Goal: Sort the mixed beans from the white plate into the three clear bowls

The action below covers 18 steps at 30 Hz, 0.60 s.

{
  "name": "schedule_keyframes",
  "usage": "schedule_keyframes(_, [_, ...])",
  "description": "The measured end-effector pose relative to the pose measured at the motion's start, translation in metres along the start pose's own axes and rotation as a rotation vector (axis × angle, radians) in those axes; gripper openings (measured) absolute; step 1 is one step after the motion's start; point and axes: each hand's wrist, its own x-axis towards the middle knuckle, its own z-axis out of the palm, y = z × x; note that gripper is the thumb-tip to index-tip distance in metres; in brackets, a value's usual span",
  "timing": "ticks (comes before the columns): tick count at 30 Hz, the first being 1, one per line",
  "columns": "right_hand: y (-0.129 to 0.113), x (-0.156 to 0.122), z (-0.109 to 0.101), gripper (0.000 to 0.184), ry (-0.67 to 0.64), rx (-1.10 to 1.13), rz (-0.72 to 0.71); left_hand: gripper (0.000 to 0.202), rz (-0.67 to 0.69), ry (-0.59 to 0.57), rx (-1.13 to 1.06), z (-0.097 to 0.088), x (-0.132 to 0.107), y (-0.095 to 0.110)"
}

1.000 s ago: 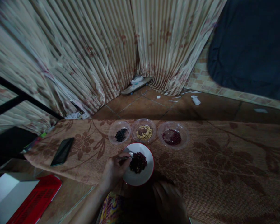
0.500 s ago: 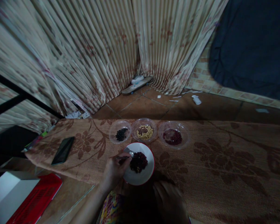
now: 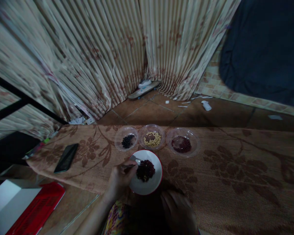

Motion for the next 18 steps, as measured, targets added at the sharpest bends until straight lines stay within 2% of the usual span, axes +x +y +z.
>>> schedule_keyframes(8, [0.001,0.002,0.001,0.040,0.067,0.003,-0.035,0.010,0.026,-0.023,-0.084,-0.012,0.001,0.003])
schedule_keyframes(18, [-0.001,0.004,-0.001,0.043,0.036,0.004,-0.025,0.012,0.017,-0.050,-0.045,-0.001,0.006,-0.007])
